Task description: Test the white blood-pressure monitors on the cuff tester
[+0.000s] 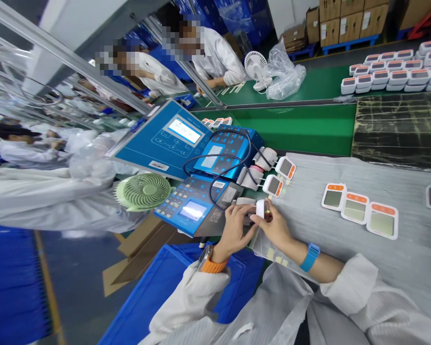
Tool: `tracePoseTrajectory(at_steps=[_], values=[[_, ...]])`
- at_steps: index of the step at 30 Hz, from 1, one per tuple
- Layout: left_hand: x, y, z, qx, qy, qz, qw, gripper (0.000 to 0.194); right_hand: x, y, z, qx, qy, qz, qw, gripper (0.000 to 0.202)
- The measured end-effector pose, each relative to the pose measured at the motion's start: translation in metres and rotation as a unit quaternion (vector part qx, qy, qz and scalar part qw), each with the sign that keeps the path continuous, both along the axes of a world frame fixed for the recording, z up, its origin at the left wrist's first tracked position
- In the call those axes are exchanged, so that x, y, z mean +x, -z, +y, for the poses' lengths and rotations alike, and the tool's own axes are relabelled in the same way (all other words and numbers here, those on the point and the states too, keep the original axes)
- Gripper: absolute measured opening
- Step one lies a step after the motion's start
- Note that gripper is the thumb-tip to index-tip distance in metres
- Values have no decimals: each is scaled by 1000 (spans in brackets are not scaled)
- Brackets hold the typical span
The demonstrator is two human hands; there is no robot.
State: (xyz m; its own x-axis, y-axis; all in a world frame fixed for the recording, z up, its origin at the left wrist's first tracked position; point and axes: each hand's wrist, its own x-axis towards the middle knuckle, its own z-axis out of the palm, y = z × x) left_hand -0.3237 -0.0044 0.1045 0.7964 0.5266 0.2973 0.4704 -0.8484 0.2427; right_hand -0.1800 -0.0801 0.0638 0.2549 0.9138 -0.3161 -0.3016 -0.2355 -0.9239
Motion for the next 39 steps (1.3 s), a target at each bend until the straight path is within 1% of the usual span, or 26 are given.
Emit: tracePoseTrajectory(at_steps=[1, 2, 3, 5, 6, 9, 12, 15, 18, 21, 23, 26, 27, 29, 31, 33, 34, 36, 38, 39], values=[[1, 0, -1, -16, -17, 11, 1000, 58, 1, 0, -2, 8, -4, -31, 999, 96], [2, 0, -2, -29, -36, 24, 999, 69, 3, 0, -3, 15, -13, -57, 998, 103], [3, 0, -1, -40, -54, 35, 997, 73, 7, 1, -4, 23, -25, -77, 996, 108], [5, -1, 4, -61, -75, 49, 994, 70, 17, 2, -4, 36, -62, -100, 992, 113], [5, -1, 8, -71, -75, 53, 993, 68, 23, 3, -3, 43, -84, -110, 990, 112], [1, -1, 20, -88, -51, 60, 993, 69, 42, 8, 2, 61, -150, -146, 976, 104], [-3, 1, 28, -97, -22, 72, 992, 65, 54, 10, 6, 50, -193, -203, 959, 83], [-4, 1, 31, -105, 10, 92, 990, 61, 57, 10, 7, 41, -198, -245, 948, 66], [-2, -1, 32, -98, 28, 106, 989, 62, 57, 9, 7, 42, -199, -243, 948, 66], [-1, -3, 31, -57, 13, 120, 991, 70, 58, 10, 7, 46, -202, -243, 948, 66], [-5, -3, 28, 2, -19, 127, 992, 71, 58, 10, 8, 47, -204, -244, 947, 66], [-14, -3, 20, 106, -58, 109, 987, 57, 59, 9, 8, 27, -205, -254, 945, 67], [-16, -4, 17, 136, -59, 91, 985, 53, 60, 6, 8, 16, -206, -265, 942, 67], [-15, -7, 7, 179, -38, 36, 982, 51, 65, -6, 5, 6, -220, -302, 928, 67], [-3, -14, -5, 195, 1, -40, 980, 55, 76, -24, -1, 15, -252, -361, 898, 65], [20, -25, -21, 196, 57, -133, 970, 61, 90, -48, -11, 22, -284, -429, 857, 60], [34, -32, -29, 197, 91, -182, 959, 60, 97, -59, -18, 19, -289, -461, 839, 55], [68, -44, -44, 206, 173, -271, 924, 49, 111, -76, -37, 9, -272, -515, 813, 44], [105, -51, -56, 218, 267, -320, 883, 37, 127, -84, -65, 3, -233, -558, 796, 38], [124, -51, -60, 228, 313, -333, 860, 35, 137, -86, -84, 4, -214, -576, 789, 37]])
